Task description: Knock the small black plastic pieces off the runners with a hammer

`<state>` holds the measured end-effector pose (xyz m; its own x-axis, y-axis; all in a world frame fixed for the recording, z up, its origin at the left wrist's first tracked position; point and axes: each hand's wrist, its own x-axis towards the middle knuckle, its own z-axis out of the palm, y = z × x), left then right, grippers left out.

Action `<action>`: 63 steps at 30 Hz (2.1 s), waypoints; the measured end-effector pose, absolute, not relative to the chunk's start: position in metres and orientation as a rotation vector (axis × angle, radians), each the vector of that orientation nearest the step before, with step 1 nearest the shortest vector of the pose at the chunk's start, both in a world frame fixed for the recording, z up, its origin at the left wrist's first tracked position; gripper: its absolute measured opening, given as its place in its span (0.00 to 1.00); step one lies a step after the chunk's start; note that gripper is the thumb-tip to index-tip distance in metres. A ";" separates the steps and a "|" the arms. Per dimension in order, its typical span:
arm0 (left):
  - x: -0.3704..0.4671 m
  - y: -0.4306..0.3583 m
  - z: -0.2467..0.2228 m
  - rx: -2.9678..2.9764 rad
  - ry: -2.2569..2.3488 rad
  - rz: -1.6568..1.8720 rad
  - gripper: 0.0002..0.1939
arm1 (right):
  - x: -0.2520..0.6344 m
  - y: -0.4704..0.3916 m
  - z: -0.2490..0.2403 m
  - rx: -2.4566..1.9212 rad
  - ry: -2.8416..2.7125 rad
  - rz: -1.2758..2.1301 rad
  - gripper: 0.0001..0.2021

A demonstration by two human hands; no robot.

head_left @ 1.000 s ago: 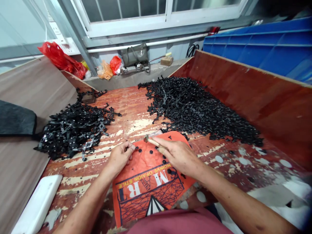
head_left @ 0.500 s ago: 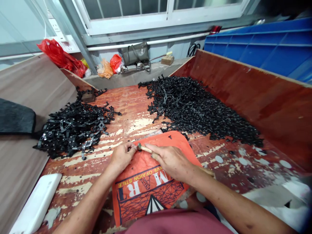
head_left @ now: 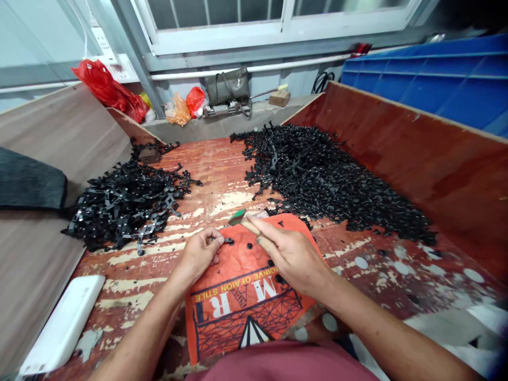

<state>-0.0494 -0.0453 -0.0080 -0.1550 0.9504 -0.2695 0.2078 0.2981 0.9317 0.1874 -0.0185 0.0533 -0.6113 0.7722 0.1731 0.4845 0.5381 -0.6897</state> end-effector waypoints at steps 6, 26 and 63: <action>-0.050 -0.046 -0.008 1.106 1.625 0.921 0.16 | 0.180 -0.020 0.047 -1.122 -2.602 0.696 0.24; -0.052 -0.055 0.039 1.711 1.813 0.520 0.07 | 0.221 -0.011 0.061 -1.194 -2.303 0.781 0.23; -0.006 -0.038 0.016 1.906 1.764 0.367 0.22 | 0.246 -0.029 0.045 -1.176 -2.224 0.930 0.21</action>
<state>-0.0056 -0.0378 0.0162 0.1182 0.9826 -0.1431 0.8438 -0.0234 0.5362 0.2464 -0.0288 0.0451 -0.5321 0.8430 0.0793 0.5356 0.4076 -0.7396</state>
